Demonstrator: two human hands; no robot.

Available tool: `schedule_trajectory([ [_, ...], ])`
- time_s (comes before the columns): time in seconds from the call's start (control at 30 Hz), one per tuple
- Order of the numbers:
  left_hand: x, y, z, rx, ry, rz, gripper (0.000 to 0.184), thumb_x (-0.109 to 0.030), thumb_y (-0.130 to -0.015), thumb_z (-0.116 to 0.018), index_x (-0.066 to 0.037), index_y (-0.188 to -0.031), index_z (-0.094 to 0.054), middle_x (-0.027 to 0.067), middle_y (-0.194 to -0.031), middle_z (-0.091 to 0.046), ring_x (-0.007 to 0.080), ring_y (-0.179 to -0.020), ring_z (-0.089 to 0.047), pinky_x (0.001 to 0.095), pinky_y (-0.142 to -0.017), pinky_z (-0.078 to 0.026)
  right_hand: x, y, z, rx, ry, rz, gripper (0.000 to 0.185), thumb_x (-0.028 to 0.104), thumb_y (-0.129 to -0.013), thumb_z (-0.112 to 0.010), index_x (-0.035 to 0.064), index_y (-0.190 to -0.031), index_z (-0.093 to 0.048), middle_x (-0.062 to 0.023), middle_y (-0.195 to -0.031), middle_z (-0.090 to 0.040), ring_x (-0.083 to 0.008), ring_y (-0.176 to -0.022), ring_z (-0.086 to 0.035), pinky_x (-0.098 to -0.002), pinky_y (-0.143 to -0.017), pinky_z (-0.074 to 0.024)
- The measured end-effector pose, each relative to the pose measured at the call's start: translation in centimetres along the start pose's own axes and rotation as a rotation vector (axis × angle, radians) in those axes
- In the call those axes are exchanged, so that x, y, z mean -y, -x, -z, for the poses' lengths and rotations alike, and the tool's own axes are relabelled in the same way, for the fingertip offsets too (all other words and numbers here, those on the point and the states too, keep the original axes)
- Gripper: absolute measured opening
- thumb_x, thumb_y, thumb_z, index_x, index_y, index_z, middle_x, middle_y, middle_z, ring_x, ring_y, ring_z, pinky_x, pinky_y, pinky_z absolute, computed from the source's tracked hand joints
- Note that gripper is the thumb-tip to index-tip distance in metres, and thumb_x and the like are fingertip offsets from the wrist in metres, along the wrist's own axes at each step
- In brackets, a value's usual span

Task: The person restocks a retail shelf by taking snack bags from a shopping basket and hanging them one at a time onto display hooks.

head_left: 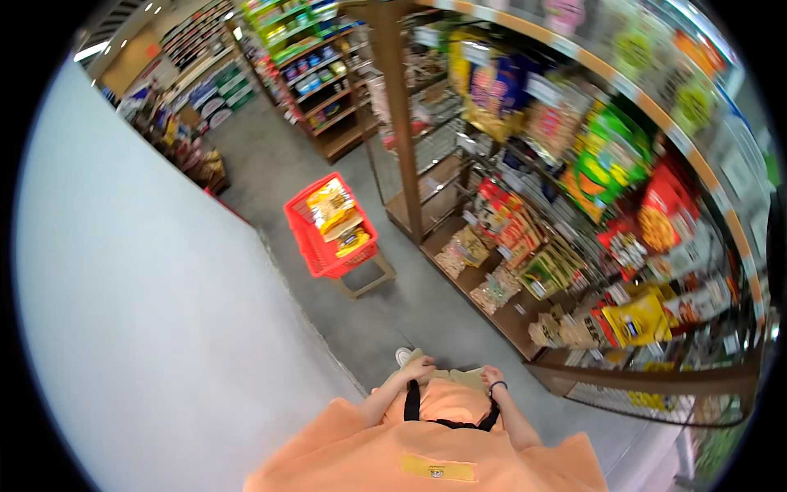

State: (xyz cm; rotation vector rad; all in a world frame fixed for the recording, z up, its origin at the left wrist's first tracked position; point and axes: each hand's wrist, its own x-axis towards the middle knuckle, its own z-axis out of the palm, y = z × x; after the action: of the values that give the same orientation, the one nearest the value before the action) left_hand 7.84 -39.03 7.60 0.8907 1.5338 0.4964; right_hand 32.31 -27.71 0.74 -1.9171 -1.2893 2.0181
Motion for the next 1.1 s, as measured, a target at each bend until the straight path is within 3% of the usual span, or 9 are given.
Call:
schedule_trajectory([
  [0.1,4.5,3.1,3.7,-0.224,0.257,0.002,0.044,-0.024,-0.075,-0.052,0.000,-0.111,-0.041,0.0148,-0.099,-0.052,0.0207,-0.093,-0.049,0.0283,-0.078,-0.040,2.8,0.0,-2.9,-0.097,-0.159,-0.304,0.021,0.020,-0.078,-0.050,0.0105,-0.097,-0.046,-0.0070,-0.080,-0.056,-0.0179,-0.072,-0.055,-0.0304,-0.054,-0.0448],
  [0.4,13.5,11.0,5.7,-0.684,0.638,0.196,0.041,-0.025,-0.075,-0.053,-0.004,-0.109,-0.044,0.0137,-0.094,-0.054,0.0214,-0.087,-0.052,0.0297,-0.076,-0.041,10.8,-4.9,-18.4,0.122,0.089,-0.112,0.018,0.012,-0.079,-0.048,0.0054,-0.095,-0.051,-0.0106,-0.083,-0.057,-0.0174,-0.072,-0.055,-0.0280,-0.061,-0.0468],
  [0.47,14.1,11.7,5.9,-0.774,0.692,0.220,0.040,-0.025,-0.074,-0.054,-0.005,-0.108,-0.046,0.0132,-0.091,-0.055,0.0211,-0.085,-0.053,0.0300,-0.074,-0.042,12.5,-4.8,-21.2,0.284,0.303,0.063,0.020,0.010,-0.078,-0.048,0.0048,-0.096,-0.050,-0.0099,-0.082,-0.057,-0.0159,-0.071,-0.056,-0.0255,-0.063,-0.0462],
  [0.57,15.1,11.5,6.6,-0.865,0.711,0.351,0.039,-0.023,-0.073,-0.056,-0.003,-0.105,-0.046,0.0142,-0.091,-0.056,0.0213,-0.084,-0.054,0.0308,-0.071,-0.044,14.4,-5.0,-24.1,0.423,0.392,0.084,0.021,0.009,-0.077,-0.047,0.0045,-0.098,-0.050,-0.0090,-0.083,-0.058,-0.0148,-0.071,-0.055,-0.0239,-0.064,-0.0454],
  [0.7,14.1,10.8,9.8,-0.857,0.669,0.362,0.039,-0.023,-0.073,-0.055,-0.003,-0.104,-0.046,0.0135,-0.089,-0.057,0.0225,-0.082,-0.056,0.0308,-0.072,-0.044,18.2,-5.7,-27.0,0.435,0.469,0.105,0.022,0.010,-0.078,-0.047,0.0043,-0.099,-0.049,-0.0084,-0.082,-0.058,-0.0136,-0.071,-0.055,-0.0232,-0.061,-0.0449],
  [0.8,13.5,9.3,13.5,-0.849,0.634,0.343,0.039,-0.024,-0.074,-0.054,-0.003,-0.105,-0.045,0.0127,-0.091,-0.057,0.0222,-0.084,-0.055,0.0304,-0.073,-0.044,20.6,-7.9,-29.4,0.433,0.405,0.040,0.021,0.010,-0.078,-0.047,0.0044,-0.099,-0.049,-0.0076,-0.080,-0.058,-0.0131,-0.070,-0.055,-0.0223,-0.058,-0.0440],
  [0.93,10.7,7.2,20.8,-0.821,0.641,0.354,0.038,-0.025,-0.075,-0.053,-0.003,-0.105,-0.045,0.0119,-0.092,-0.057,0.0222,-0.086,-0.055,0.0298,-0.074,-0.043,22.9,-13.6,-32.1,0.360,0.322,0.116,0.019,0.009,-0.079,-0.046,0.0064,-0.097,-0.051,-0.0063,-0.076,-0.057,-0.0133,-0.068,-0.055,-0.0226,-0.057,-0.0441],
  [1.0,9.8,5.5,23.7,-0.811,0.610,0.310,0.035,-0.023,-0.076,-0.052,-0.003,-0.104,-0.045,0.0112,-0.091,-0.057,0.0209,-0.086,-0.055,0.0288,-0.074,-0.043,23.8,-16.6,-33.3,0.230,0.479,0.410,0.016,0.008,-0.078,-0.046,0.0058,-0.093,-0.053,-0.0051,-0.076,-0.058,-0.0144,-0.068,-0.056,-0.0238,-0.060,-0.0448],
  [1.1,7.3,2.8,29.5,-0.776,0.611,0.252,0.031,-0.020,-0.077,-0.052,-0.002,-0.102,-0.046,0.0099,-0.089,-0.057,0.0186,-0.084,-0.055,0.0277,-0.072,-0.043,30.7,-15.5,-36.8,0.145,0.557,0.597,0.013,0.008,-0.077,-0.047,0.0036,-0.087,-0.055,-0.0077,-0.077,-0.059,-0.0160,-0.070,-0.057,-0.0263,-0.063,-0.0449],
])
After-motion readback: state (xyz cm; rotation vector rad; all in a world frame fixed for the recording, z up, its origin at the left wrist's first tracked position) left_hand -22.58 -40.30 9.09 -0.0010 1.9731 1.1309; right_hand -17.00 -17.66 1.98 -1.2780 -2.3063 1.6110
